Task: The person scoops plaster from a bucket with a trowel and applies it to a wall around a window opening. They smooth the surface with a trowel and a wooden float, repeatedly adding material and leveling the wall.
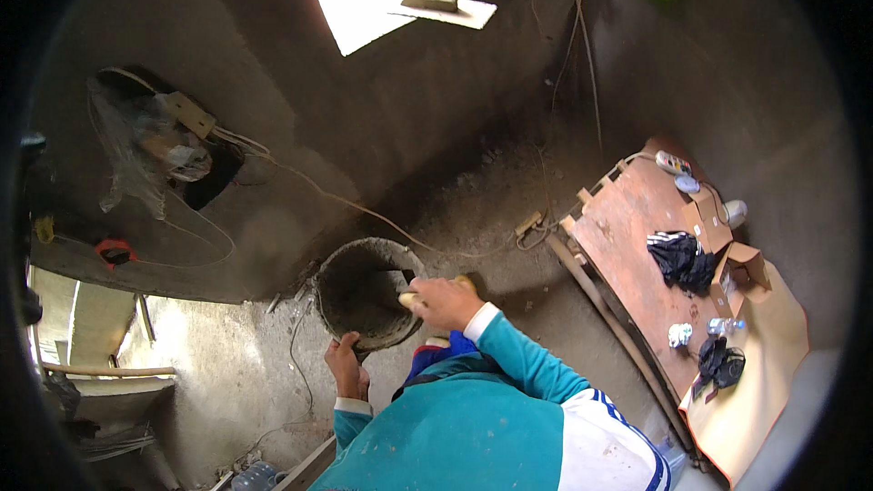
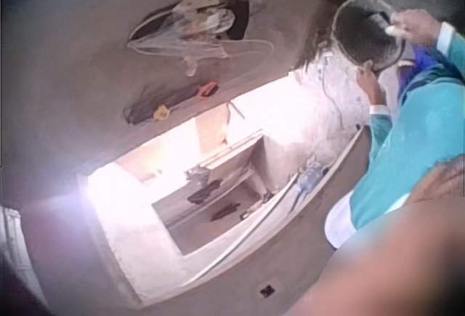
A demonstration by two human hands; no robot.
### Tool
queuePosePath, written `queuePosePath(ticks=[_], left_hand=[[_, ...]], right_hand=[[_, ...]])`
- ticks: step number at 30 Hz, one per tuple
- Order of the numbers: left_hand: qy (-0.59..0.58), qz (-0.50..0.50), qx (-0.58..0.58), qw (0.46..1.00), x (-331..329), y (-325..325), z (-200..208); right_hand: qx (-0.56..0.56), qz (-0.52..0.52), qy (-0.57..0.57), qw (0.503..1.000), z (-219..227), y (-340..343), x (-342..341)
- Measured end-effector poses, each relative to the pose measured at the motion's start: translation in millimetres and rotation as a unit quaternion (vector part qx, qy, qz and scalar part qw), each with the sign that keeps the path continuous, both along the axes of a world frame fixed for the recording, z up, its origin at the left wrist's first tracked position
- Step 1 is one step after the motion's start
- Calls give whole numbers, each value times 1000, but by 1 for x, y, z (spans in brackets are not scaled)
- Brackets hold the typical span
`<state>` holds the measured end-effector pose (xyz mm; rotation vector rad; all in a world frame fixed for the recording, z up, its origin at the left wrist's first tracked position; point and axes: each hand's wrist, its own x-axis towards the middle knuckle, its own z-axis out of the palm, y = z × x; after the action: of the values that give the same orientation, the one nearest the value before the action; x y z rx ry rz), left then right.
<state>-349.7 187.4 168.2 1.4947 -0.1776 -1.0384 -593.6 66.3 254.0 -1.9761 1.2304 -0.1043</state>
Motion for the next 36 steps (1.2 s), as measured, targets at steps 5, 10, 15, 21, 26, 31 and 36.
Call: queuePosePath(ticks=[5, 10, 15, 21, 26, 31, 36], left_hand=[[36, -30, 11, 999, -22, -27, -9], [-43, -85, 93, 991, -56, -93, -29], [22, -117, 115, 986, -103, -183, -71], [66, -185, 167, 966, -185, -308, -170], [49, -207, 258, 943, -264, -412, -308], [-7, -237, 292, 927, -345, -500, -453], [48, -238, 284, 927, -403, -556, -580]], right_hand=[[22, -166, -48, 985, -20, 1, -67], [32, -299, -63, 952, -86, -4, -130], [120, -353, -64, 926, -163, -21, -176], [172, -406, -68, 895, -227, -44, -220], [187, -437, -54, 878, -256, -59, -250], [227, -460, -20, 858, -280, -79, -270], [232, -507, 5, 830, -304, -79, -276]])
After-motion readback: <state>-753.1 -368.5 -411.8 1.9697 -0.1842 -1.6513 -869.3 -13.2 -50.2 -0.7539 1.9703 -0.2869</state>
